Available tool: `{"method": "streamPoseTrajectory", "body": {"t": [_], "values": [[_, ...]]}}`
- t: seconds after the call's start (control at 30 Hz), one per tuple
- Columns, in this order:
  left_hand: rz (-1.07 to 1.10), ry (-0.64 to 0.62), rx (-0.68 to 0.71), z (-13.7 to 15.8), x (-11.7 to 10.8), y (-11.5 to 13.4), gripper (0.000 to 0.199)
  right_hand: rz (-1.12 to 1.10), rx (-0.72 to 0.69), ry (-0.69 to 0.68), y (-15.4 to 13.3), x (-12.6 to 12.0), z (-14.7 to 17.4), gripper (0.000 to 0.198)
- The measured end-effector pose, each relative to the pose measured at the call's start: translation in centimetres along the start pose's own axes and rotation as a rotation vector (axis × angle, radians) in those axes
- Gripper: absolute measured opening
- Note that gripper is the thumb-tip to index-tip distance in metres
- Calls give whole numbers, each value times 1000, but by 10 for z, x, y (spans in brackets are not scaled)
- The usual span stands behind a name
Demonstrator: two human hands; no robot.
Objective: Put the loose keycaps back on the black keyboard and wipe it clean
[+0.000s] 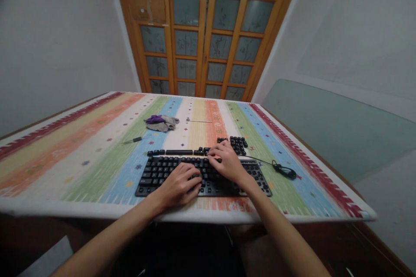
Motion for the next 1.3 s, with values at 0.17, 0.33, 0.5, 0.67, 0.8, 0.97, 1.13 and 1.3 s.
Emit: {"method": "streamPoseTrajectory", "body": {"t": [0.17,0.33,0.5,0.67,0.8,0.97,1.13,1.3], "values": [[2,4,-10,1,0,0,8,102,143,-186,34,27,-42,13],[-4,-16,-22,2,2,-1,12,138,187,-273,46,50,-66,16],[-8,-8,-10,1,1,0,13,137,200,-345,50,66,-71,17],[-4,-25,-11,1,2,0,12,111,228,-354,50,69,-72,13],[6,-38,-17,1,3,0,14,57,239,-299,44,56,-69,8],[-2,-35,-6,0,3,1,13,-39,217,-234,30,26,-46,13],[-5,-16,22,-1,2,3,13,-162,178,-147,5,0,-1,14],[5,-24,30,0,4,3,12,-153,105,-71,-19,-8,42,11]]}}
Point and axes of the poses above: each hand's wrist, its own z-axis away from the middle knuckle, its own x-axis out of the palm, y = z × x, the point moved 3 cm from there along -z, towards the middle knuckle, and after that the axes turned 10 degrees about x, right-handed, at the moved point
